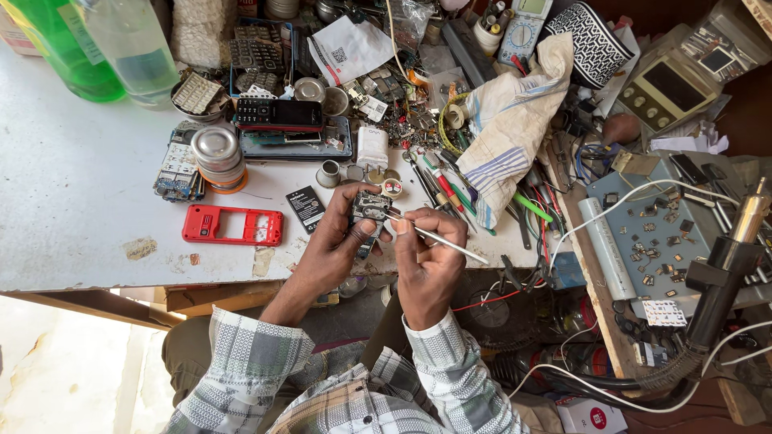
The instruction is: The person tests a red feature phone connected to a charging cable, pressing its keys with a thin probe while watching the screen, and wipes it with a cloth. They then remove the back cover and battery, extract the main circuit board, and brush and pick at the board with a probe.
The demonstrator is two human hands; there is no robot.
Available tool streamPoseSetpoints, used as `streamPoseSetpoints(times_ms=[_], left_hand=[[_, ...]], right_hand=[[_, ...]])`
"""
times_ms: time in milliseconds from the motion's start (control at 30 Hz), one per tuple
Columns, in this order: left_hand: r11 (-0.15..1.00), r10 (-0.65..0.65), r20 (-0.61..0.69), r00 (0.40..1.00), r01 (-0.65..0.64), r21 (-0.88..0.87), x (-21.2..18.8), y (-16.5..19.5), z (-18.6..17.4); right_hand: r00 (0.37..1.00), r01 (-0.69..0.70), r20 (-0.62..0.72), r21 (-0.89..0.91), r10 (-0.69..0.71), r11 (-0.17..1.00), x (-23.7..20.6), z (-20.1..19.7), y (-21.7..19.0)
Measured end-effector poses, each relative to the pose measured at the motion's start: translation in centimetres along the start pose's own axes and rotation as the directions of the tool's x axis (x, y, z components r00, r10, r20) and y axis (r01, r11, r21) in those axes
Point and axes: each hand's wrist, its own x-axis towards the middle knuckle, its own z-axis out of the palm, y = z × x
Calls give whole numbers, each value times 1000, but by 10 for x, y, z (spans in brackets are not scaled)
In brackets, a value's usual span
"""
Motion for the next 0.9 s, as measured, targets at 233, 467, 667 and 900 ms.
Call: streamPoseSetpoints(times_ms=[233, 467, 667, 900], left_hand=[[1000, -9, -5, 1000, 9, -1, 1, 2, -1], [951, -183, 60, 981, 193, -243, 3, 21, 2], [912, -240, 52, 969, 243, -331, 4, 27, 1], [856, -335, 60, 940, 331, -398, 5, 29, -2]], right_hand=[[945, -318, 44, 351, 324, 880, 14, -8, -2], [997, 28, 67, 173, -40, 985, -2, -10, -8], [943, 273, 230, -114, -242, 955, 3, -20, -12], [982, 60, 170, 138, -84, 989, 19, -29, -14]])
